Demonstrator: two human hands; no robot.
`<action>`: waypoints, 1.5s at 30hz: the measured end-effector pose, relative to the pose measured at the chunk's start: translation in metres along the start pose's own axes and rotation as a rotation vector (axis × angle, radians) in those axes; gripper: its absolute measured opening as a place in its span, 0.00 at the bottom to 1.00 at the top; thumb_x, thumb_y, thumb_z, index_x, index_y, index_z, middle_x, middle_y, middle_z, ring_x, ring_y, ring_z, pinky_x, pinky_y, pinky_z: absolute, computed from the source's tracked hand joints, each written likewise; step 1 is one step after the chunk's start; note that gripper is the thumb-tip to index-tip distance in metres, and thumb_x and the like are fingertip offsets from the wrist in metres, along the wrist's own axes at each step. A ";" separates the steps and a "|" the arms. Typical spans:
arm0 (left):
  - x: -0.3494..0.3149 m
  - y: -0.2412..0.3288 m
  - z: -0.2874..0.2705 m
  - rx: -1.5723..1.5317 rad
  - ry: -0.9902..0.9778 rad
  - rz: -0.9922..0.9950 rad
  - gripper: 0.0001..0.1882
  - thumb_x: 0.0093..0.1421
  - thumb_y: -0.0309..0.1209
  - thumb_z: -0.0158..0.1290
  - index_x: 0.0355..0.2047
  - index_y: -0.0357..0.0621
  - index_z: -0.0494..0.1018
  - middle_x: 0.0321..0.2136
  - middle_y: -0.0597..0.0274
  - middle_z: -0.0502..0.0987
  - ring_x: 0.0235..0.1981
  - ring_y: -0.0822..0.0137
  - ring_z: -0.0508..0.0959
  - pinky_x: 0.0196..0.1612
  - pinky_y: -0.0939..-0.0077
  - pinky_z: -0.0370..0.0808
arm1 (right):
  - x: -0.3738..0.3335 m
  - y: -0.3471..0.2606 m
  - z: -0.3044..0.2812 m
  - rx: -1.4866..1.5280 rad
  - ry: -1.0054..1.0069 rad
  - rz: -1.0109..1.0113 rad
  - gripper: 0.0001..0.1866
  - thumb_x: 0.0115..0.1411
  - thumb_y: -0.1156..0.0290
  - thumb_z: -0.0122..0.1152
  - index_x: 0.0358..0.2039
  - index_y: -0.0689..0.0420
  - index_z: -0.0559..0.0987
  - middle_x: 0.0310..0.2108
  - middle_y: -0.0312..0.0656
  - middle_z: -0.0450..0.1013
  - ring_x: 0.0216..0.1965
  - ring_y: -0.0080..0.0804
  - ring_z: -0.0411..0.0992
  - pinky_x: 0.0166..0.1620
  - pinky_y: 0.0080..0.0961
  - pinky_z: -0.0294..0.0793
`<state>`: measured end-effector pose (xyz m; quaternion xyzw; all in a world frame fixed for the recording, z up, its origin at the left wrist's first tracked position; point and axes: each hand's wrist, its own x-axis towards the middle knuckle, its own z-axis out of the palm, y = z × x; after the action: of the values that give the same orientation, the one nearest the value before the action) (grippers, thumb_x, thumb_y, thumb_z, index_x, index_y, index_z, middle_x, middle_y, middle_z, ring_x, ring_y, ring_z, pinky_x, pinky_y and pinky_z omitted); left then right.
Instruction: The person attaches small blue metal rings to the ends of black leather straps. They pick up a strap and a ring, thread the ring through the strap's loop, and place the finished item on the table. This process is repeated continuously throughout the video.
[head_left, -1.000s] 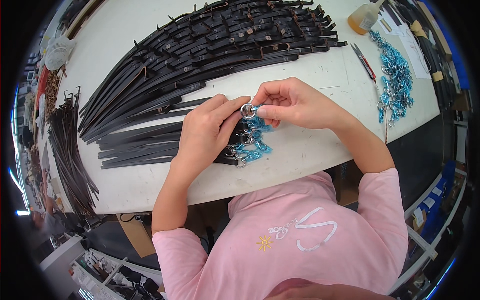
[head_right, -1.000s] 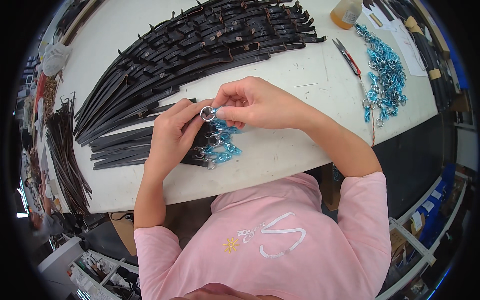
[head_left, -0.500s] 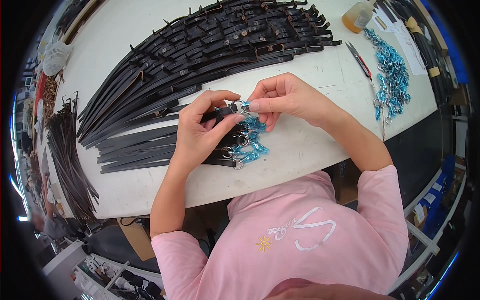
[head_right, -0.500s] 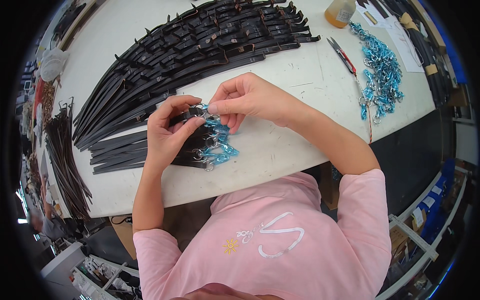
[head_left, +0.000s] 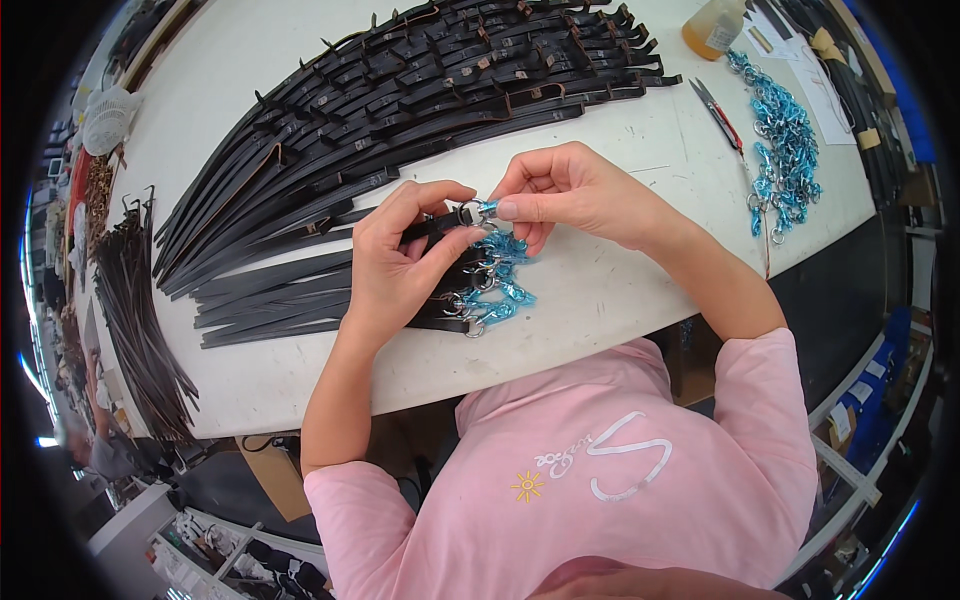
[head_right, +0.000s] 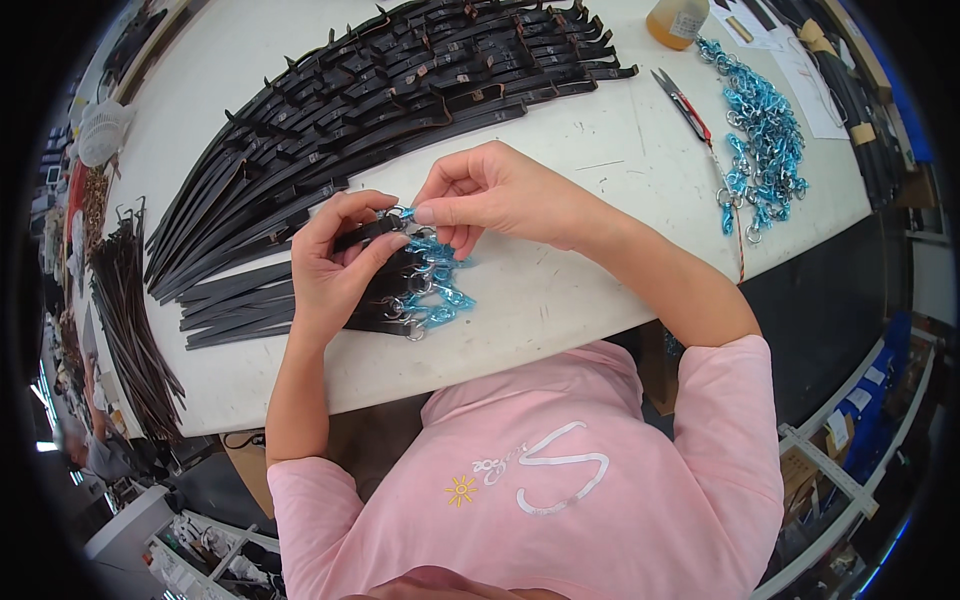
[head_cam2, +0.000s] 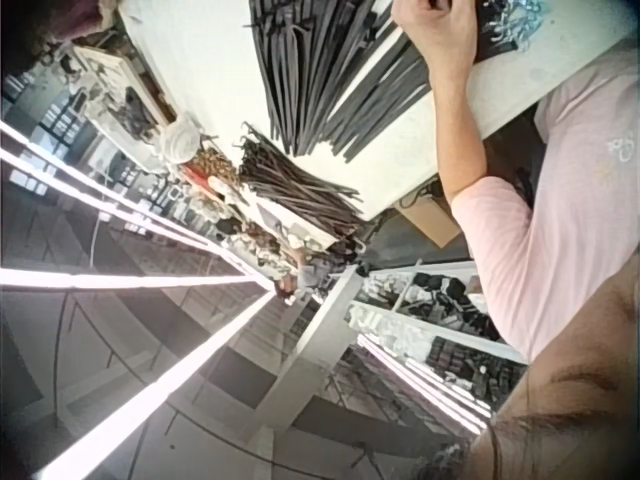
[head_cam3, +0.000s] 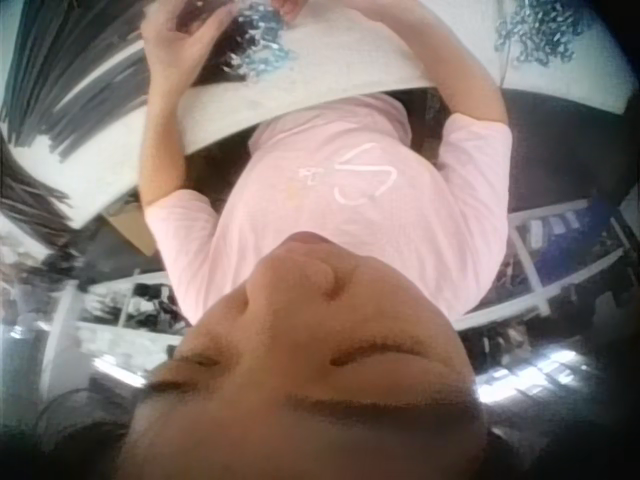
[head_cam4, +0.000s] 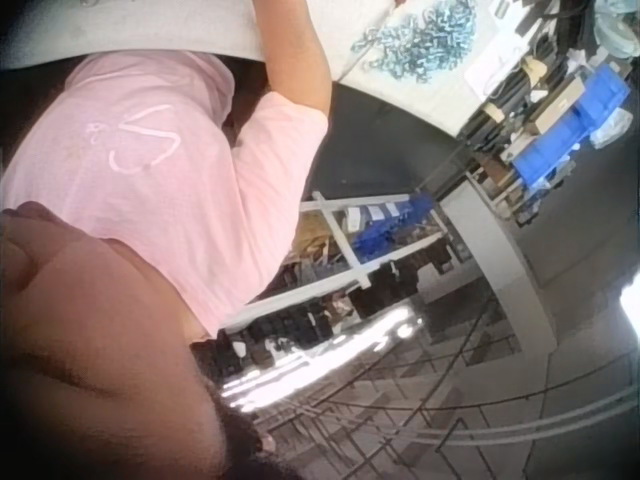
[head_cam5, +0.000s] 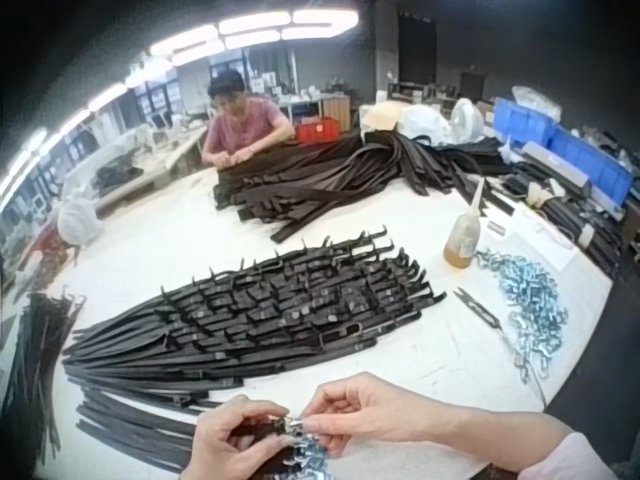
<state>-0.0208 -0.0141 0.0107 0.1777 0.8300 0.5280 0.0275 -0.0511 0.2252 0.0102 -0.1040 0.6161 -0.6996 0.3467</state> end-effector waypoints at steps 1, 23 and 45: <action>0.000 0.000 0.000 0.004 0.006 0.004 0.17 0.52 0.19 0.68 0.43 0.39 0.80 0.36 0.70 0.78 0.33 0.80 0.70 0.31 0.88 0.65 | 0.000 0.000 0.000 -0.003 0.000 -0.003 0.11 0.66 0.67 0.66 0.41 0.63 0.81 0.30 0.37 0.79 0.30 0.20 0.78 0.35 0.19 0.82; -0.001 0.006 0.003 0.098 0.042 0.131 0.17 0.50 0.26 0.71 0.42 0.46 0.82 0.28 0.66 0.75 0.27 0.77 0.73 0.22 0.82 0.64 | -0.004 -0.003 0.001 -0.025 -0.031 0.017 0.14 0.66 0.64 0.65 0.45 0.61 0.81 0.35 0.36 0.79 0.38 0.21 0.78 0.46 0.22 0.79; -0.002 -0.004 -0.002 0.234 -0.026 0.191 0.12 0.53 0.25 0.68 0.38 0.41 0.82 0.25 0.66 0.75 0.23 0.73 0.71 0.22 0.79 0.63 | 0.006 0.001 -0.001 -0.117 -0.081 0.109 0.13 0.65 0.64 0.66 0.41 0.63 0.83 0.32 0.36 0.79 0.33 0.21 0.77 0.41 0.19 0.79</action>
<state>-0.0203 -0.0184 0.0078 0.2644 0.8649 0.4254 -0.0329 -0.0556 0.2227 0.0073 -0.1188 0.6462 -0.6376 0.4022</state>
